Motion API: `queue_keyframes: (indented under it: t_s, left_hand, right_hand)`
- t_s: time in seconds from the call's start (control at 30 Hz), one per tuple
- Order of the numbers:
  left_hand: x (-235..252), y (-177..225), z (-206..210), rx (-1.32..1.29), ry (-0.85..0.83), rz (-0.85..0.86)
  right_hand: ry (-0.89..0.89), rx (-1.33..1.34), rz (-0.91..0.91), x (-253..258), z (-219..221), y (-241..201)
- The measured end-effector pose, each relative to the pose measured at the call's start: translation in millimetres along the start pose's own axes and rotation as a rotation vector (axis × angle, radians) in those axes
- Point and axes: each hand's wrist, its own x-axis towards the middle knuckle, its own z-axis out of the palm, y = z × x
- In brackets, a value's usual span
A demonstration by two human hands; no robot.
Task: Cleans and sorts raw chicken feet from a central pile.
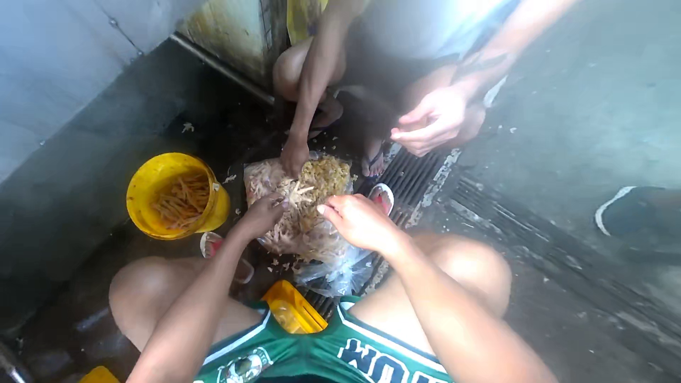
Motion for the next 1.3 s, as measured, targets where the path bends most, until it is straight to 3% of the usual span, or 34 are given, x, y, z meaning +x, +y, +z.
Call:
queue_keyframes:
  t_s: [0.1, 0.23, 0.3, 0.4, 0.53, 0.7, 0.77, 0.87, 1.07, 1.23, 1.3]
  left_hand:
    - [-21.6, 39.8, 4.0, -0.024, 0.124, 0.111]
    - [-35.7, 67.1, 22.5, -0.002, 0.217, 0.253]
    - [-37.9, 70.5, 26.8, -0.018, 0.201, 0.289]
    - [-41.6, 73.2, 12.5, 0.087, 0.212, 0.27]
    - [-36.4, 73.9, -27.6, 0.222, 0.414, 0.207]
    - [-21.4, 52.3, -34.8, 0.506, 0.185, 0.032]
    - [-27.6, 57.5, -29.2, 0.484, 0.147, 0.019]
    - [-35.1, 65.4, -30.9, 0.384, 0.166, 0.137]
    - [-41.9, 72.1, -18.5, 0.288, 0.327, 0.193]
    - [-40.5, 65.0, 11.6, 0.174, 0.219, 0.547]
    - [-39.7, 63.0, 19.5, 0.094, 0.251, 0.594]
  right_hand:
    - [-0.046, 0.301, 0.055, 5.5, 8.5, -1.8]
    - [0.202, 0.705, 0.099, 10.1, 33.2, -14.6]
    - [0.286, 0.732, 0.092, 14.8, 34.8, -18.0]
    - [0.272, 0.738, 0.034, 19.6, 33.1, -12.5]
    - [0.306, 0.672, 0.009, 22.9, 23.9, -8.8]
    - [0.316, 0.842, -0.008, 25.2, 35.5, -7.9]
    - [0.343, 0.892, -0.009, 24.6, 39.8, -12.1]
    - [0.401, 0.995, 0.0, 24.8, 40.0, -16.0]
    - [0.445, 1.215, 0.098, 26.7, 37.2, -24.8]
    - [0.462, 1.321, 0.154, 32.0, 45.6, -34.1]
    - [0.41, 1.337, 0.117, 30.9, 47.8, -36.9]
